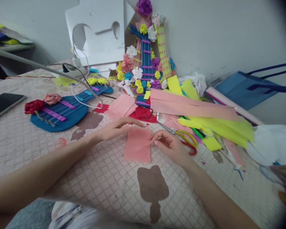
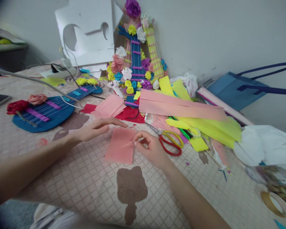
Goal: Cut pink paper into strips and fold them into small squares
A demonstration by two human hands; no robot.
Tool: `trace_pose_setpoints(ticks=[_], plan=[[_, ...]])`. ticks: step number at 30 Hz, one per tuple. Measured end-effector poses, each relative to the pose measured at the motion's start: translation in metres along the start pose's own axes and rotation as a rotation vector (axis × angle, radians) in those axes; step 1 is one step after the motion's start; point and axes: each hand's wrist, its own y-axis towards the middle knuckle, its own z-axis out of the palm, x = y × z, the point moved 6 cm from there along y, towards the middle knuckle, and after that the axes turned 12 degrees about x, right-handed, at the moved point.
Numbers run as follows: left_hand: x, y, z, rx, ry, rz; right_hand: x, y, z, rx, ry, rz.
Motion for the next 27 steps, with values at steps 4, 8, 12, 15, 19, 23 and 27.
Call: trace_pose_setpoints(ticks=[4,8,12,15,19,23,27], plan=[[-0.004,0.0,0.001,0.092,0.071,0.086,0.0,0.016,-0.022,-0.141,0.104,-0.018],[0.02,0.002,-0.008,-0.175,0.193,-0.109,0.005,0.036,-0.041,-0.216,0.101,-0.065],[0.04,0.005,-0.012,-0.367,0.251,-0.256,0.004,0.05,-0.049,-0.232,0.155,-0.1],[0.046,0.006,-0.014,-0.445,0.218,-0.294,-0.004,0.054,-0.043,-0.165,0.214,-0.123],[0.052,0.008,-0.015,-0.476,0.105,-0.275,-0.023,0.053,-0.026,-0.075,0.058,-0.072],[0.056,0.009,-0.016,-0.481,0.085,-0.266,-0.038,0.056,-0.019,-0.132,-0.267,0.004],[0.056,0.009,-0.016,-0.429,0.175,-0.266,-0.041,0.06,-0.018,-0.178,-0.333,0.003]])
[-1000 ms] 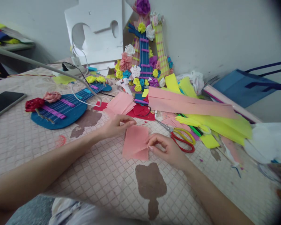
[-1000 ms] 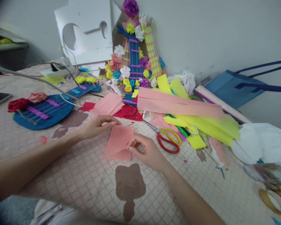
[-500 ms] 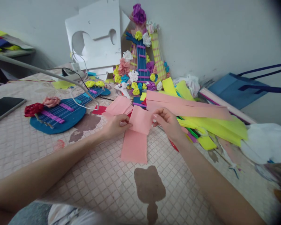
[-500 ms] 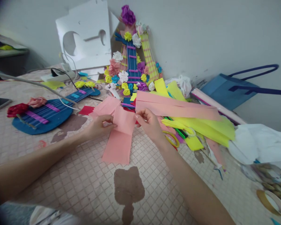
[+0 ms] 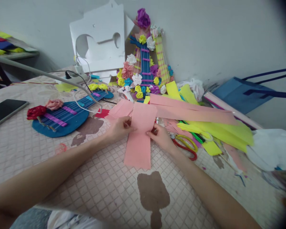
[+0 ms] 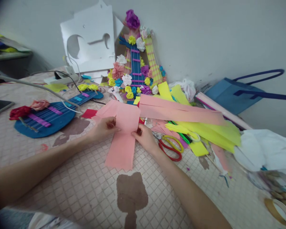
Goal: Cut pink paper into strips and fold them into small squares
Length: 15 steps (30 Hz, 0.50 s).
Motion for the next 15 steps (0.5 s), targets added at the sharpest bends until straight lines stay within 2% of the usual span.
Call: trace_pose_setpoints(ticks=[4,15], plan=[[0.0004,-0.0013,0.0005,0.001,0.156,0.017,0.002,0.0023,-0.0009,-0.007,-0.045,-0.019],[0.003,-0.0041,0.0041,-0.038,0.296,0.131,0.0048,0.0023,-0.0004,0.007,-0.2,-0.1]])
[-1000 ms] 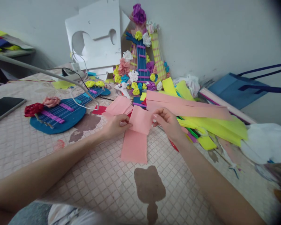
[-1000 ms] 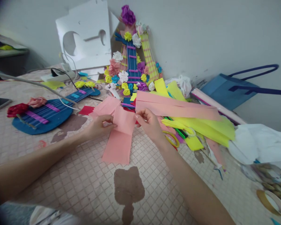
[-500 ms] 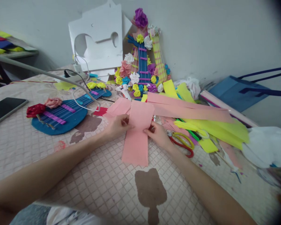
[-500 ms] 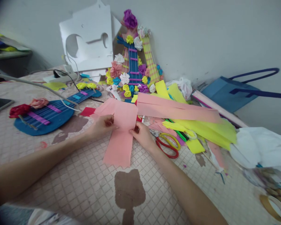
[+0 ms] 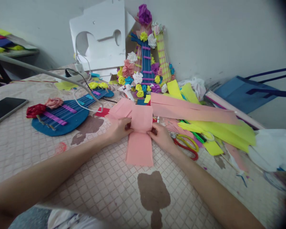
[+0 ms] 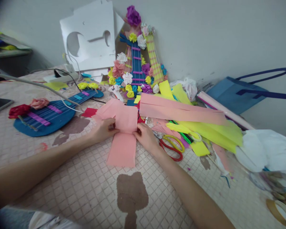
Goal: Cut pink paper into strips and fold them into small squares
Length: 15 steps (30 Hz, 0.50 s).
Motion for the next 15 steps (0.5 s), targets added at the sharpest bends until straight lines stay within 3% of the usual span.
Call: trace_pose_setpoints(ticks=[8,12,15], plan=[[-0.004,-0.002,0.0,0.033,0.096,0.083,-0.001,-0.002,-0.002,0.0,0.011,-0.016],[-0.011,-0.004,0.002,0.067,0.164,0.13,-0.001,0.004,-0.006,0.01,0.238,-0.037],[-0.016,-0.006,0.002,0.066,0.246,0.157,0.005,0.006,-0.013,-0.064,0.361,-0.099]])
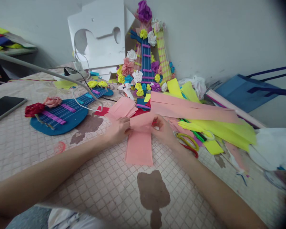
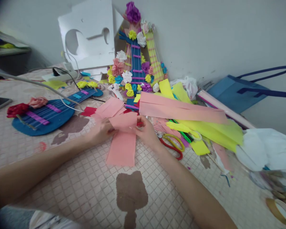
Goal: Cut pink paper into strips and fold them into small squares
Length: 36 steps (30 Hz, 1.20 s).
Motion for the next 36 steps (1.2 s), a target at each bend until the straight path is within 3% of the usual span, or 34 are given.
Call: trace_pose_setpoints(ticks=[2,7,14,22,36], plan=[[-0.003,0.0,-0.002,-0.004,0.045,0.01,0.009,-0.003,-0.001,-0.025,-0.084,-0.065],[-0.012,-0.002,-0.006,0.045,0.014,0.1,0.033,-0.026,0.011,0.092,-0.38,-0.276],[-0.023,-0.008,-0.009,0.082,0.205,0.147,0.039,-0.051,0.024,0.214,-0.657,-0.394],[-0.029,-0.008,-0.01,0.101,0.336,0.198,0.038,-0.06,0.032,0.279,-0.779,-0.458],[-0.031,-0.009,-0.007,0.136,0.421,0.211,0.033,-0.07,0.034,0.318,-0.828,-0.434]])
